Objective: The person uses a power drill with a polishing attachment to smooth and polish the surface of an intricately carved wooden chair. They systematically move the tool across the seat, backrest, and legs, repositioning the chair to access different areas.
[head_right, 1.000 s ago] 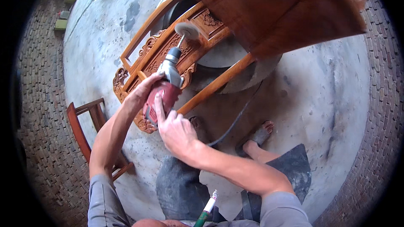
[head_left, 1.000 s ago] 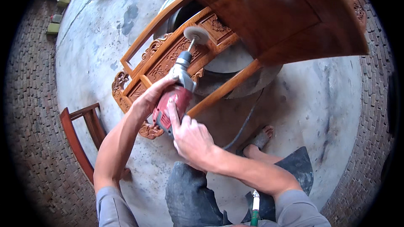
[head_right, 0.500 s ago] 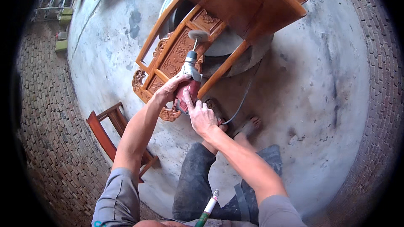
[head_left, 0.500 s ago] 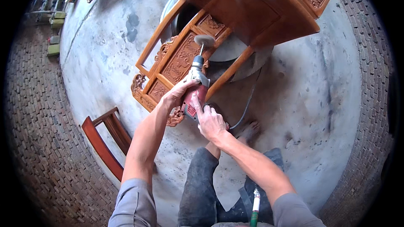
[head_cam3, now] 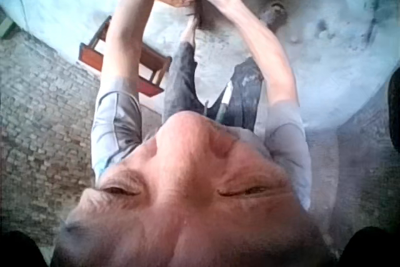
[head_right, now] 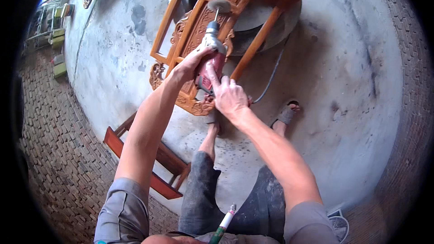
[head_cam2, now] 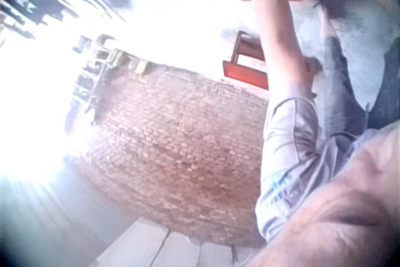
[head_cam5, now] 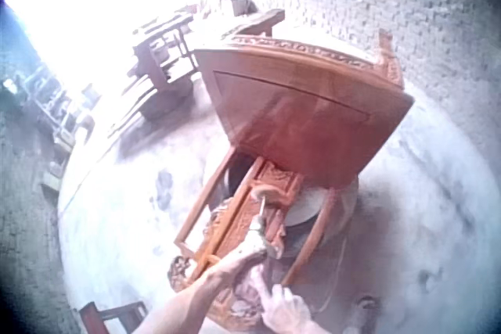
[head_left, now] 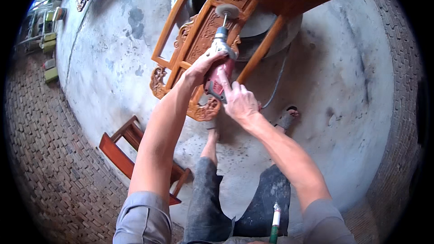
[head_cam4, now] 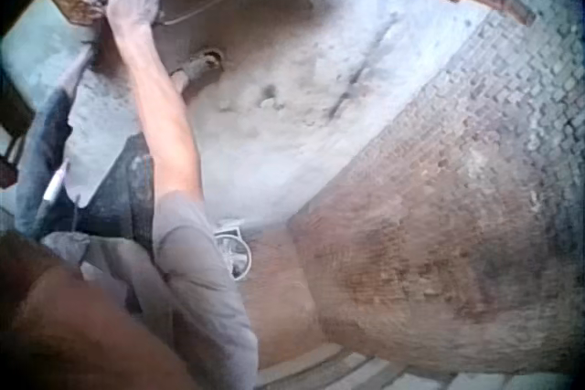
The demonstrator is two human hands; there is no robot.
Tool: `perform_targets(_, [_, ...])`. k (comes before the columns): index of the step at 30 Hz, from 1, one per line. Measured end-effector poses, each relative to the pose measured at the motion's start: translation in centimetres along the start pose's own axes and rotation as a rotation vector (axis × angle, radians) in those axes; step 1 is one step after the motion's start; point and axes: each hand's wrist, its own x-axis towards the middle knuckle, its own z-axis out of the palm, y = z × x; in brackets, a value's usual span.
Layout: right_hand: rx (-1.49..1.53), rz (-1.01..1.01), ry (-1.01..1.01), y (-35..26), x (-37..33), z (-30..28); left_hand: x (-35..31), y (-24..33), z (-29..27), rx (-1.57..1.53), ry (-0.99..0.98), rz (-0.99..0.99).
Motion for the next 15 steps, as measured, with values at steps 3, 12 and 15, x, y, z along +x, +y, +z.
perform_targets(3, [0.049, 0.003, 0.007, -0.2, 0.5, -0.3, -0.3, 1.4, 0.1, 0.062, 0.002, 0.073])
perform_targets(12, [-0.025, 0.466, 0.586, 4.0, -7.0, -8.8, -10.1, -0.9, 7.1, -0.456, 0.0, 0.049])
perform_targets(15, [1.03, 0.981, 0.243, 8.6, -8.3, -11.9, -11.2, -1.1, 9.5, -0.41, -0.107, 0.145])
